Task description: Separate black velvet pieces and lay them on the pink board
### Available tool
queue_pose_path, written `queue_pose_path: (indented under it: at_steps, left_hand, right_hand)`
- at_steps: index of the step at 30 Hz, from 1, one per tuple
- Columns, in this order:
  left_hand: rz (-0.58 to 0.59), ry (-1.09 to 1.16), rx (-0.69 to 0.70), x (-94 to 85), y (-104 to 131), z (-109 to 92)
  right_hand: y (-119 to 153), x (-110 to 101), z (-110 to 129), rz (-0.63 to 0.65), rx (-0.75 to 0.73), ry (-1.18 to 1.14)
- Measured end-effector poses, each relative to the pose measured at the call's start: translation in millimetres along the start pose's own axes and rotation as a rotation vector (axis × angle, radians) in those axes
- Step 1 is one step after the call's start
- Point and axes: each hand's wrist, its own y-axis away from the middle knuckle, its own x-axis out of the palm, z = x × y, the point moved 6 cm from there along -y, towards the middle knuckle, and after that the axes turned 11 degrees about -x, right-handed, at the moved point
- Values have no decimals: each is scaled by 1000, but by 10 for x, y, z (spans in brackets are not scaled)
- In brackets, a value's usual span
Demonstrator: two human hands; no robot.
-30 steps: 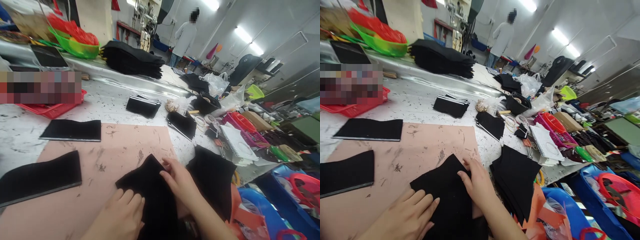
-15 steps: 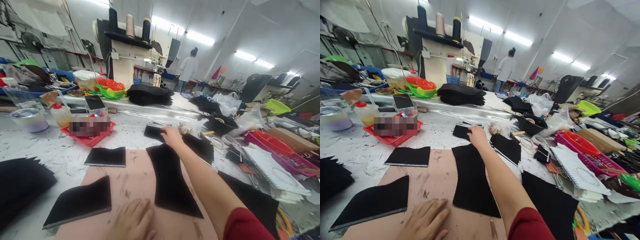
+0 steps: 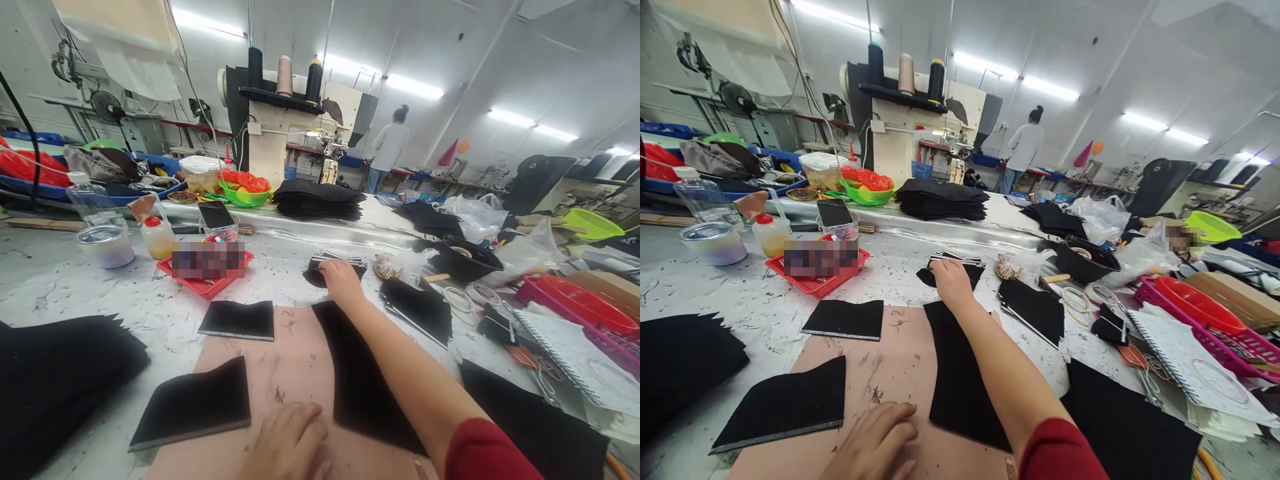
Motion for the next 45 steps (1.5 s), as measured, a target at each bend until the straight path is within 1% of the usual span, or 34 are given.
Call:
queue_pose_path:
  at_steps: [2, 3, 4, 5, 7, 9, 10, 12, 15, 18, 20, 22, 24, 26, 27, 30, 32, 33, 34, 36, 38, 39, 41, 42, 43, 44, 45]
  left_hand:
    - [-48, 178, -169, -111, -13, 63]
    - [-42, 285, -260, -148, -22, 91]
    - [-12, 407, -357, -167, -34, 109]
    - [46, 540, -450, -164, -48, 105]
    - [219, 792, -608, -113, -73, 17]
    - [363, 946, -717, -63, -83, -126]
    - [406, 980, -756, -46, -80, -190]
    - [446, 989, -778, -25, -68, -287]
    - [424, 896, -724, -18, -44, -351]
    - [384, 749, -648, -14, -23, -380]
    - [374, 682, -610, 1, -11, -406]
    - [368, 650, -587, 19, -1, -431]
    - [365, 661, -587, 39, 11, -440]
    - [362, 706, -610, 61, 24, -430]
    - [370, 737, -627, 78, 32, -424]
    - [463, 855, -694, 167, 67, -425]
    - [519, 955, -778, 231, 95, -426]
    - [530, 1003, -834, 258, 109, -418]
    - [526, 1043, -891, 276, 121, -404]
    - [489, 1076, -989, 288, 136, -357]
    - [467, 1044, -1042, 277, 139, -306]
    - [448, 1016, -1055, 260, 134, -275]
    - [407, 965, -1061, 216, 116, -213]
    - [386, 942, -1059, 194, 106, -182]
    - [365, 920, -1052, 173, 96, -151]
    - [363, 899, -1046, 163, 90, -126]
    - [381, 874, -1037, 165, 88, -107]
  right_hand:
    - [304, -306, 301, -11, -37, -43]
    - [485, -440, 473, 4, -67, -74]
    - [675, -555, 652, 25, -109, -130]
    - [866, -633, 826, 65, -149, -279]
    - [1211, -736, 1057, 114, -113, -490]
    - [1464, -772, 1165, 111, -20, -612]
    - [1552, -776, 1184, 93, 26, -637]
    - [1667, -771, 1191, 49, 98, -647]
    - [1737, -787, 1191, -1, 131, -594]
    - [1762, -851, 1237, -26, 78, -485]
    - [1787, -871, 1289, -8, 29, -410]
    - [1823, -862, 1338, 12, -10, -323]
    - [1866, -852, 1363, -33, -28, -241]
    - [1918, -830, 1334, -118, 24, -245]
    - [1947, -801, 1297, -147, 79, -302]
    - [2031, -641, 1161, -160, 302, -596]
    - [2091, -534, 1069, -176, 465, -804]
    - [2130, -499, 1007, -224, 558, -910]
    - [2180, -476, 932, -309, 658, -1028]
    - [2307, -465, 759, -527, 828, -1245]
    - [2472, -515, 574, -712, 919, -1350]
    - [2572, -562, 484, -757, 944, -1340]
    - [2806, -682, 334, -766, 997, -1248]
    - [2925, -739, 287, -729, 1033, -1209]
    - [3021, -783, 270, -623, 1064, -1182]
    - [3081, -813, 288, -445, 1070, -1165]
    - [3103, -834, 342, -220, 1031, -1151]
